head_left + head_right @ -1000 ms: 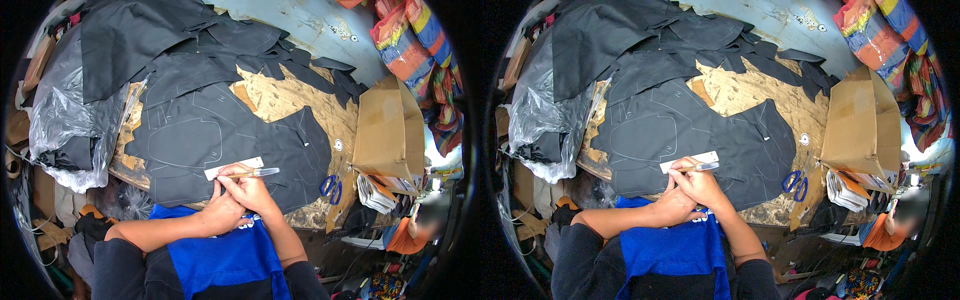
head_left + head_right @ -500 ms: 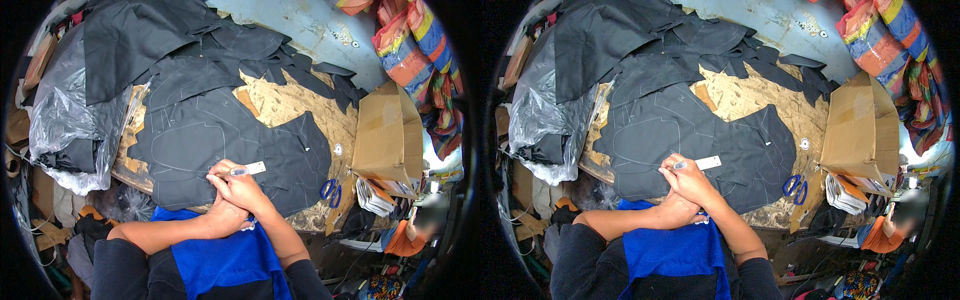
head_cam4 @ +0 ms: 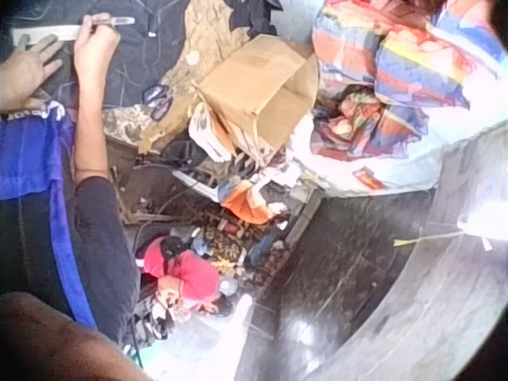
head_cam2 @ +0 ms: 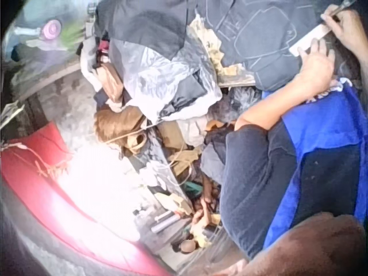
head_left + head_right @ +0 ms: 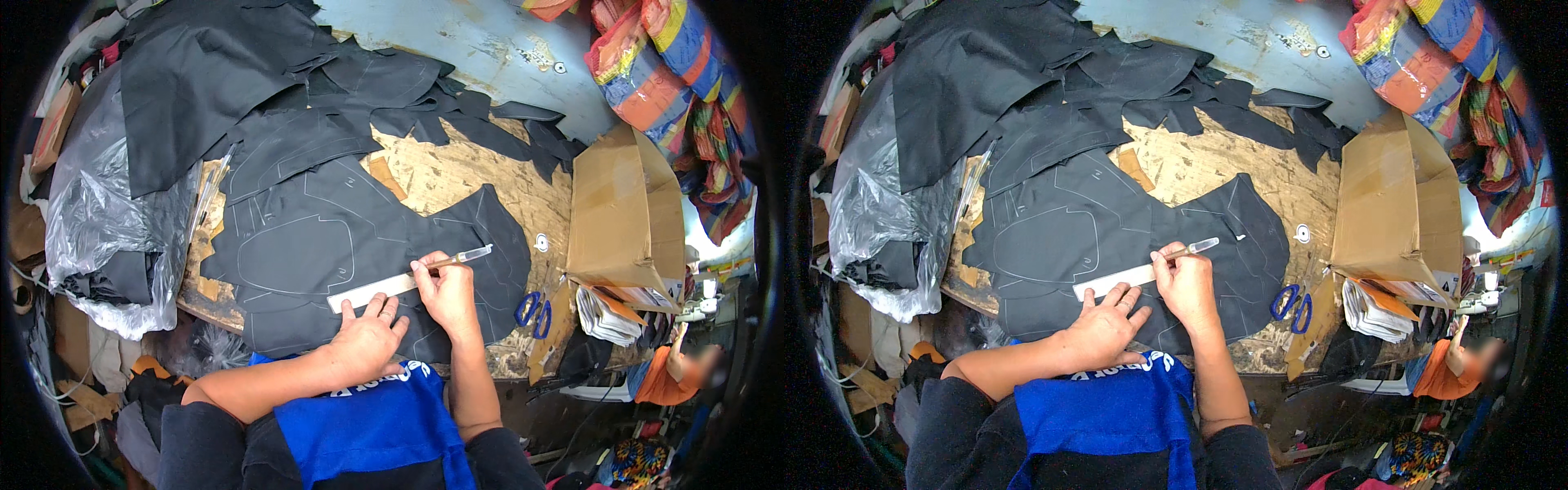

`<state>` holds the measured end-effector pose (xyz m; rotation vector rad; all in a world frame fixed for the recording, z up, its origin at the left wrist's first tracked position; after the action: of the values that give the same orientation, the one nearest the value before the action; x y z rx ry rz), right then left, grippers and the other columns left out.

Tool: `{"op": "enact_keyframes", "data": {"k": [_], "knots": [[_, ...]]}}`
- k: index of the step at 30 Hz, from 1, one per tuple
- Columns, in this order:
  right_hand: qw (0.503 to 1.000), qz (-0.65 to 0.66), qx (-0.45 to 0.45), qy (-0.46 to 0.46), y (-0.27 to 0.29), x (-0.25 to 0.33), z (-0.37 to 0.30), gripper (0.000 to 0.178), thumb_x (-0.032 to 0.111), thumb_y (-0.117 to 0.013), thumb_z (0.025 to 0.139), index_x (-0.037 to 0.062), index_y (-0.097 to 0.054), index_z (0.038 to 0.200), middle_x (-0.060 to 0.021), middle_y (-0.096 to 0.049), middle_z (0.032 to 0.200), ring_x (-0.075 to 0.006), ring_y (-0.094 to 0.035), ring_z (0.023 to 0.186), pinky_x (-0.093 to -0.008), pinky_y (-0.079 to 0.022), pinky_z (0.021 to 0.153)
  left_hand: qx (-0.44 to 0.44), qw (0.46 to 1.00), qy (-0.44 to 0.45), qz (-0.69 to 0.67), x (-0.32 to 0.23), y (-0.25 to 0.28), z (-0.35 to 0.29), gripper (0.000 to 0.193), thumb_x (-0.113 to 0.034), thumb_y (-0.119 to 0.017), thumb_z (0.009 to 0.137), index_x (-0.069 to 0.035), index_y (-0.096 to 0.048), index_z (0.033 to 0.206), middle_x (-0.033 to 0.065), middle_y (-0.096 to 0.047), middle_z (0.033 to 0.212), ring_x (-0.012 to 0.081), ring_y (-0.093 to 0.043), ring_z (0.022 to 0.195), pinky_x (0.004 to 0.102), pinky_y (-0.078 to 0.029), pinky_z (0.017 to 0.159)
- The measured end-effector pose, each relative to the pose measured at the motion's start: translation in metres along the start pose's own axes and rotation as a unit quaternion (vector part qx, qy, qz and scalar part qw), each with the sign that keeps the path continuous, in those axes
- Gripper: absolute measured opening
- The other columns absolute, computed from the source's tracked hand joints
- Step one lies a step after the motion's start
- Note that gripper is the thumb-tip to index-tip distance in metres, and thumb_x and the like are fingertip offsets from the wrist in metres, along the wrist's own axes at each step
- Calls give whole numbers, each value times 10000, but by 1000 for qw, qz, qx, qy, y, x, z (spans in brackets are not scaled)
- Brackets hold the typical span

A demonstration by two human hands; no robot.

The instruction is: The person marks a large piece of black fabric using a ruler and a white marker, then cuts out the marked shapes with scissors. The person repeats this process for several pieces, stacking the cut fabric pieces on the table.

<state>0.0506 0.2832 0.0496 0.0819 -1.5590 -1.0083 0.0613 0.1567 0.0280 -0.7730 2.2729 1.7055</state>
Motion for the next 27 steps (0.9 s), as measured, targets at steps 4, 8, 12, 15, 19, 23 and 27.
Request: {"op": "enact_keyframes", "data": {"k": [4, 8, 12, 15, 19, 23, 27], "knots": [[999, 10, -47, 11, 1, -11, -3, 117, 45, -612, 841, -44, -584, 771, -70, -604, 609, -76, -571, 565, -243, -453, 503, 5, 1000, 3, 3, 0, 11, 4, 814, -481, -722, 685, -4, -438, 1281, 244, -332, 1367, 394, -321, 1270, 662, -397, 870], [997, 39, -62, 15, 0, -18, -6, 111, 37, -592, 857, -49, -578, 787, -69, -612, 648, -83, -576, 576, -238, -464, 521, 25, 1000, 6, -8, 1, 17, 8, 816, -468, -732, 677, 29, -443, 1257, 237, -349, 1356, 383, -356, 1239, 629, -434, 853], [993, 101, -65, -14, 0, -25, -10, 108, 32, -584, 865, -49, -579, 795, -67, -621, 680, -88, -584, 592, -231, -470, 535, 43, 999, 12, -27, 5, 20, 13, 801, -458, -737, 671, 60, -459, 1215, 215, -388, 1332, 351, -397, 1200, 580, -467, 843], [992, 106, -71, -9, 1, -21, -15, 105, 39, -597, 858, -48, -584, 800, -73, -625, 684, -93, -591, 604, -230, -467, 537, 35, 998, -3, -49, 9, 23, 17, 744, -449, -703, 718, 75, -468, 1191, 218, -473, 1242, 356, -450, 1131, 527, -488, 823], [994, -30, -62, 84, 11, 1, -25, 84, 28, -606, 837, -42, -577, 799, -118, -636, 703, -151, -617, 583, -269, -477, 520, 18, 993, -34, -112, 21, 29, 26, 600, -437, -581, 841, 93, -520, 1117, 245, -560, 1123, 378, -502, 1102, 479, -495, 828], [993, 112, -26, -11, 10, -6, -38, 113, 78, -619, 841, -12, -605, 774, -90, -617, 656, -143, -587, 561, -263, -452, 522, 51, 962, -40, -266, 52, 40, 42, 721, -552, -257, 945, 62, -401, 1296, 241, -548, 1198, 367, -504, 1139, 398, -395, 965], [975, 192, 97, 60, -47, 19, -49, 111, 115, -643, 834, 7, -630, 810, -98, -636, 709, -179, -612, 619, -289, -474, 572, 277, 870, 71, -402, 77, 18, 49, 788, -647, -197, 908, -25, -428, 1333, 138, -484, 1328, 226, -495, 1174, 325, -505, 801]]}}
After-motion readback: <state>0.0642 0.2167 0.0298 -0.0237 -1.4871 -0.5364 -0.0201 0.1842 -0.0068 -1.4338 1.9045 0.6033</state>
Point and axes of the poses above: each hand's wrist, its own z-axis towards the middle knuckle, its own y-axis out of the back of the hand, x = y × z, the point moved 8 cm from there along z, towards the middle knuckle
